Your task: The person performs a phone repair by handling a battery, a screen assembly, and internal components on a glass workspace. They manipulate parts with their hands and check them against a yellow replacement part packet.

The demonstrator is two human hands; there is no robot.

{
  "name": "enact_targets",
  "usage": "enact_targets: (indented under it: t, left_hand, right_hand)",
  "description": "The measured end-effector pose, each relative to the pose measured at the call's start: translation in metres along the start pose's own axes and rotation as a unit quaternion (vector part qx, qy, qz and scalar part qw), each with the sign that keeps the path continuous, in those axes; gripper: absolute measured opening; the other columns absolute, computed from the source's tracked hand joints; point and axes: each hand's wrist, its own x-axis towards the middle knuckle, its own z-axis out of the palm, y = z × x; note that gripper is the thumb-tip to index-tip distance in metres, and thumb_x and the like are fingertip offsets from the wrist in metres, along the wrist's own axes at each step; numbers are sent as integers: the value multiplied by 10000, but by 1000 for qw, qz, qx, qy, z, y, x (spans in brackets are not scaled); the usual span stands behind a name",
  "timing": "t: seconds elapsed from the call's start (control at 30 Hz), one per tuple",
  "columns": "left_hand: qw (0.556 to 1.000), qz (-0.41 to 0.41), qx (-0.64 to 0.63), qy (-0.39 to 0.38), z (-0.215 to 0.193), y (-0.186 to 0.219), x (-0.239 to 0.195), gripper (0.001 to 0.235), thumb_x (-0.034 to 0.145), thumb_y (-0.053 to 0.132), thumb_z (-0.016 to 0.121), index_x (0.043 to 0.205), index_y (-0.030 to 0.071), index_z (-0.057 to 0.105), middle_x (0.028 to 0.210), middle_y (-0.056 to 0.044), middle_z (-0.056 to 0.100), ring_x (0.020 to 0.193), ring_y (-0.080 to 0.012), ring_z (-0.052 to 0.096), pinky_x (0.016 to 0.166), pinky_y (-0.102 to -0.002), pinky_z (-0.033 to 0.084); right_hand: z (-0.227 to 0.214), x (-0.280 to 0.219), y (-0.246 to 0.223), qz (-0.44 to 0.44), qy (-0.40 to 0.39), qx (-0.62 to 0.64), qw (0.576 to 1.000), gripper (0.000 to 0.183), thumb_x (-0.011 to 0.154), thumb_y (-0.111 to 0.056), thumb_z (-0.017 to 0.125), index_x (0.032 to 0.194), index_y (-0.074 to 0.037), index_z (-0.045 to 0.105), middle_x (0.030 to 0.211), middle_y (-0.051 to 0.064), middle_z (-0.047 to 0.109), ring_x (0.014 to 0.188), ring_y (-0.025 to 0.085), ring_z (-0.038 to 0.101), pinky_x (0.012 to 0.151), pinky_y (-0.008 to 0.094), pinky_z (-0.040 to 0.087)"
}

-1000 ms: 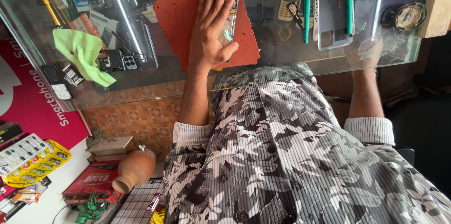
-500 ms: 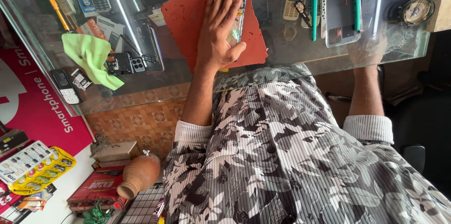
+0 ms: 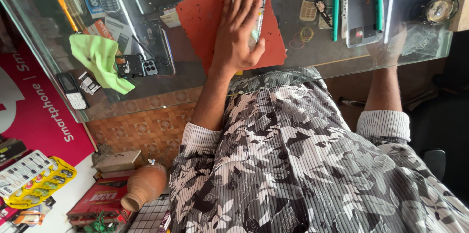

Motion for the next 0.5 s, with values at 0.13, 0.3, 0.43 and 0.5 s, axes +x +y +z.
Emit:
enact_targets:
  t: [0.13,0.3,0.43,0.5]
  left_hand:
    - [999,-9,24,-22,-10,9,-1,815,915,311,665,1591,-21,352,1691,-175,251,1605,-341,161,1336,-592,47]
    - [994,3,-53,97,-32,6,-34,478,1018,102,581,1474,-18,508,1581,-158,440,1516,-334,389,1305,-532,293]
    - [947,-64,-195,246,-65,-12,-100,202,872,-128,499,910,-20,666,956,-130,746,880,-240,735,782,-359,609]
    - [865,-179,-439,166,-90,-22,-147,239,856,-139,417,783,-8,603,720,-92,663,574,-144,618,486,-261,491]
  right_hand:
    - [0,-18,-7,-170,21,-281,944,312,962,-206,753,1177,-14,635,1047,117,695,915,238,708,780,364,591]
    - [3,-35,-19,-122,-29,-386,914,358,926,-210,757,1130,40,603,929,148,689,787,282,700,704,391,589]
    - [14,-61,-41,-208,-108,-475,848,93,1090,-126,662,1133,-44,658,944,148,715,750,319,684,702,406,559]
    - [30,-73,-59,-207,-163,-528,807,161,1088,-172,680,1169,-33,683,816,106,691,713,293,678,661,397,556]
